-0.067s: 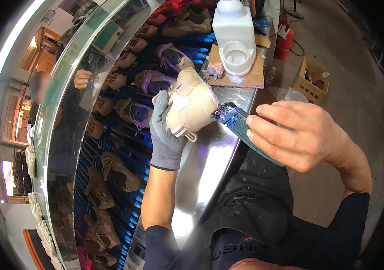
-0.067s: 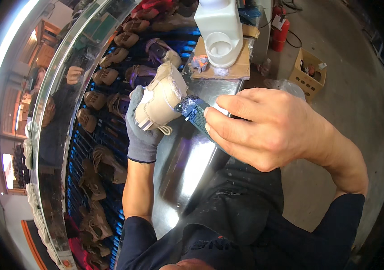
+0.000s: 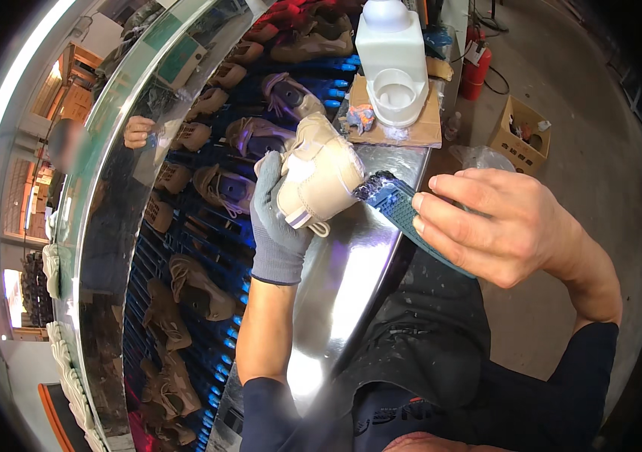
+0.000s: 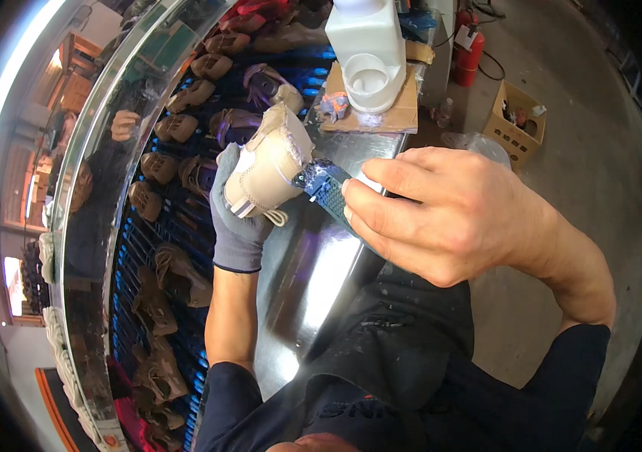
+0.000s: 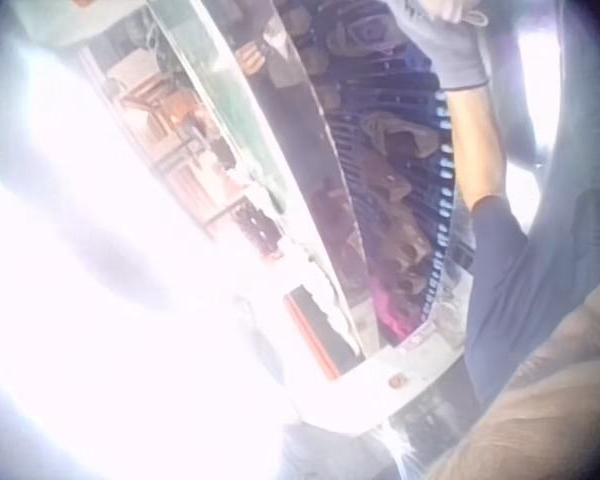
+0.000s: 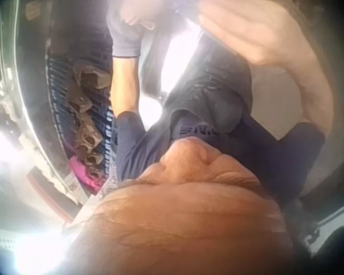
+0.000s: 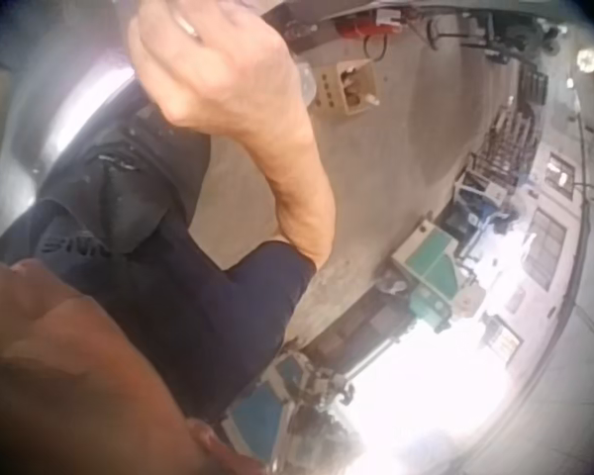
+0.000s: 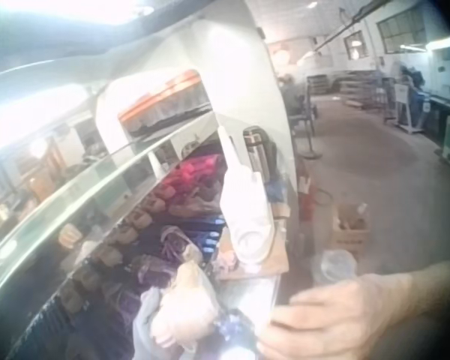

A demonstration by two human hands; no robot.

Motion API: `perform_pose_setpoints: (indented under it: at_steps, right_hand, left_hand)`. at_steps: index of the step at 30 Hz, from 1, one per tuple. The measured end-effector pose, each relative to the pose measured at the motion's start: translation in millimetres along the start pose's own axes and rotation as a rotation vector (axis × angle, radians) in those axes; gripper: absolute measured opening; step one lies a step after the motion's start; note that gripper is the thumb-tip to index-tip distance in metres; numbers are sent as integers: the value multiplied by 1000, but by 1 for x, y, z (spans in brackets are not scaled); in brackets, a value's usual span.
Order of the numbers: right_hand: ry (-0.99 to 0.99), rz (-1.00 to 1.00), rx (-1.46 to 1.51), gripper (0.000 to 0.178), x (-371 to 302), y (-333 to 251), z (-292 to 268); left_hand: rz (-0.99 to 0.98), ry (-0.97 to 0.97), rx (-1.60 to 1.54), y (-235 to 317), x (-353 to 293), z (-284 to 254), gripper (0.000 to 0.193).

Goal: The person repeatedly applies white paint to beige shoes using a blue brush, dipping the brush into a white container and painting the upper and side surfaces of each shoe before placing it back on the conveyor.

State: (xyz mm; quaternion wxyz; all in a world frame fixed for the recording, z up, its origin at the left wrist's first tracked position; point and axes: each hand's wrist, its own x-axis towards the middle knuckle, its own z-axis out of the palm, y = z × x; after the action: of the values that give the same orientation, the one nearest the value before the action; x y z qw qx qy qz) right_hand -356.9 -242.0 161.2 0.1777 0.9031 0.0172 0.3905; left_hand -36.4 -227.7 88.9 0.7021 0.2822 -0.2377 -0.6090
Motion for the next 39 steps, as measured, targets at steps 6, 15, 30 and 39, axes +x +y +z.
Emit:
perform_pose_setpoints:
  at_steps: [6, 15, 30, 39]
  right_hand:
    - [36, 3, -46, 18, -5, 2, 9]
    - [150, 494, 478, 24, -38, 27, 19]
    - [718, 1191, 1183, 15, -30, 11, 122]
    - [448, 564, 452, 38, -39, -55, 133]
  left_hand:
    - [-29, -47, -52, 2, -2, -2, 42]
    - [44, -296, -234, -14, -15, -29, 53]
    - [-101, -131, -173, -65, -63, -39, 69]
    - [-96, -86, -170, -64, -71, -52, 71]
